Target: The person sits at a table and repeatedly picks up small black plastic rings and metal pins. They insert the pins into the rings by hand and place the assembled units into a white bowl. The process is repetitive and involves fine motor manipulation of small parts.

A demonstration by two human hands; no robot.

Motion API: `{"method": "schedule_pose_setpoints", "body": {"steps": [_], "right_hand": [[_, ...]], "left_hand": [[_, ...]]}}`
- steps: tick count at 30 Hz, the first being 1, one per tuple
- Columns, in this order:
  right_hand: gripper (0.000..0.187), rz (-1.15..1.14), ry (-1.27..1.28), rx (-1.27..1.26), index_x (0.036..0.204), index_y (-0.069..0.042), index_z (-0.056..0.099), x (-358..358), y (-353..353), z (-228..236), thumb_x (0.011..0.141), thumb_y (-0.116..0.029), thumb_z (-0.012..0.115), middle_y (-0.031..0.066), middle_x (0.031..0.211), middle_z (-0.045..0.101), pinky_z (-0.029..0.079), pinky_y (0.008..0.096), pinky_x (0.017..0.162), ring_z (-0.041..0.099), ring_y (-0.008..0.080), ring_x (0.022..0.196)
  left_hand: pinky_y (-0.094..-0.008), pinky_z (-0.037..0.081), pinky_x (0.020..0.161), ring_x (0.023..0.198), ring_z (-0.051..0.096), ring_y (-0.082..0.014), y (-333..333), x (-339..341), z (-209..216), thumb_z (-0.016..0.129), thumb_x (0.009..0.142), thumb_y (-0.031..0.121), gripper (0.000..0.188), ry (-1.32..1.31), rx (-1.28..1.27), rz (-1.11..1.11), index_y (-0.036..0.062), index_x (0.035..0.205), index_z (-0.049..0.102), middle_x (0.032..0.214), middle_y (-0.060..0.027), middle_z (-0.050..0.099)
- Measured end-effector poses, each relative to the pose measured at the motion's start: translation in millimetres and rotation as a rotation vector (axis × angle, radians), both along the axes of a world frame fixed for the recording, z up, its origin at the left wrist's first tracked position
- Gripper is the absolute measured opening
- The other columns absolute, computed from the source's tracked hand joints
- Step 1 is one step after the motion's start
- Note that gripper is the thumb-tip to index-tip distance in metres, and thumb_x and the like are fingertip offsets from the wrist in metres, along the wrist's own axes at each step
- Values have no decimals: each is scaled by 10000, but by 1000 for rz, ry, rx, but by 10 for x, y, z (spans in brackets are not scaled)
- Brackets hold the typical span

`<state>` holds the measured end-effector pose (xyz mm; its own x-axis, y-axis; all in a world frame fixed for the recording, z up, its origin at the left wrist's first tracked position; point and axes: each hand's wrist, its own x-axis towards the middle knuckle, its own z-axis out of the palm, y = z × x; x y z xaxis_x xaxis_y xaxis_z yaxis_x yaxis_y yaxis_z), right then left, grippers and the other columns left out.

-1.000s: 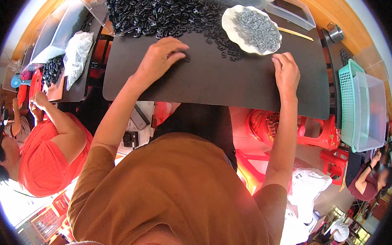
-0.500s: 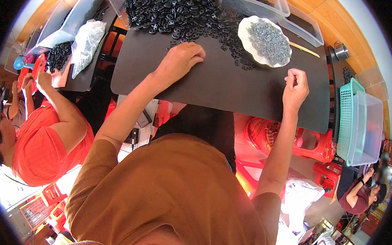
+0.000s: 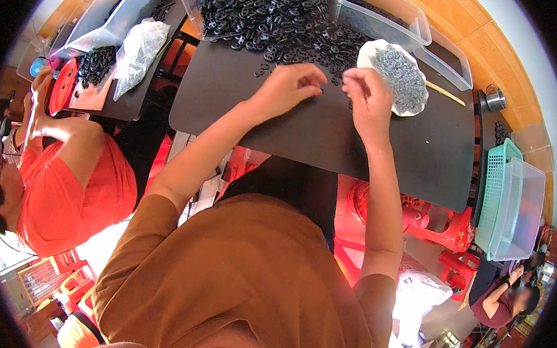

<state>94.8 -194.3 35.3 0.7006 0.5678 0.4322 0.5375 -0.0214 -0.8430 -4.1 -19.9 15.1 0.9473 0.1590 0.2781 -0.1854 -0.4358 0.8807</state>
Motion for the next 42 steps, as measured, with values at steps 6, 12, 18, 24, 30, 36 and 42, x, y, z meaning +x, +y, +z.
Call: {"method": "schedule_pose_setpoints", "body": {"steps": [6, 12, 18, 24, 30, 36, 42], "right_hand": [[45, 228, 233, -67, 923, -28, 607, 67, 270, -136, 907, -66, 624, 22, 864, 634, 501, 230, 674, 621, 92, 774], [28, 243, 365, -15, 937, -26, 605, -1, 287, -154, 915, -41, 616, 27, 868, 645, 523, 235, 675, 633, 98, 773], [40, 216, 419, 94, 934, -21, 616, -40, 294, -145, 908, -45, 636, 34, 864, 656, 531, 240, 679, 647, 107, 765], [57, 210, 375, 83, 928, -16, 627, -43, 291, -158, 891, -46, 658, 39, 862, 661, 527, 237, 684, 645, 104, 771], [73, 210, 468, 142, 928, -12, 650, 31, 235, -138, 882, -63, 675, 31, 865, 667, 513, 229, 706, 643, 103, 778], [68, 204, 358, 51, 936, -19, 661, 25, 219, -140, 879, -52, 675, 26, 888, 675, 501, 222, 709, 626, 84, 780], [63, 236, 352, 76, 918, -21, 657, 31, 221, -176, 861, -15, 683, 5, 885, 663, 483, 208, 700, 580, 59, 775]], "left_hand": [[-242, 530, 716, 782, 652, -107, 87, 31, -73, 667, 886, 40, 147, 63, -446, 32, 11, 1021, 619, 902, -42, 681], [-241, 506, 746, 830, 613, -79, 104, 56, -130, 684, 882, 62, 159, -6, -565, 6, 22, 1025, 627, 957, -25, 674], [-233, 501, 744, 872, 614, -76, 93, 14, -103, 689, 901, 151, 164, 105, -667, -1, 38, 1016, 663, 969, -6, 672], [-231, 513, 736, 854, 626, -80, 104, 13, -99, 689, 907, 164, 170, 45, -677, 10, 27, 1005, 665, 964, -14, 673], [-224, 523, 750, 805, 633, -87, 94, 2, -106, 687, 901, 121, 149, 59, -623, 43, 8, 994, 664, 912, -29, 680], [-213, 521, 708, 766, 628, -71, 67, -47, -15, 685, 890, 97, 154, 78, -503, 71, -12, 998, 669, 855, -28, 688], [-214, 516, 691, 752, 626, -68, 55, -62, 2, 692, 878, 109, 142, 96, -452, 84, -5, 963, 683, 829, -21, 689]]}}
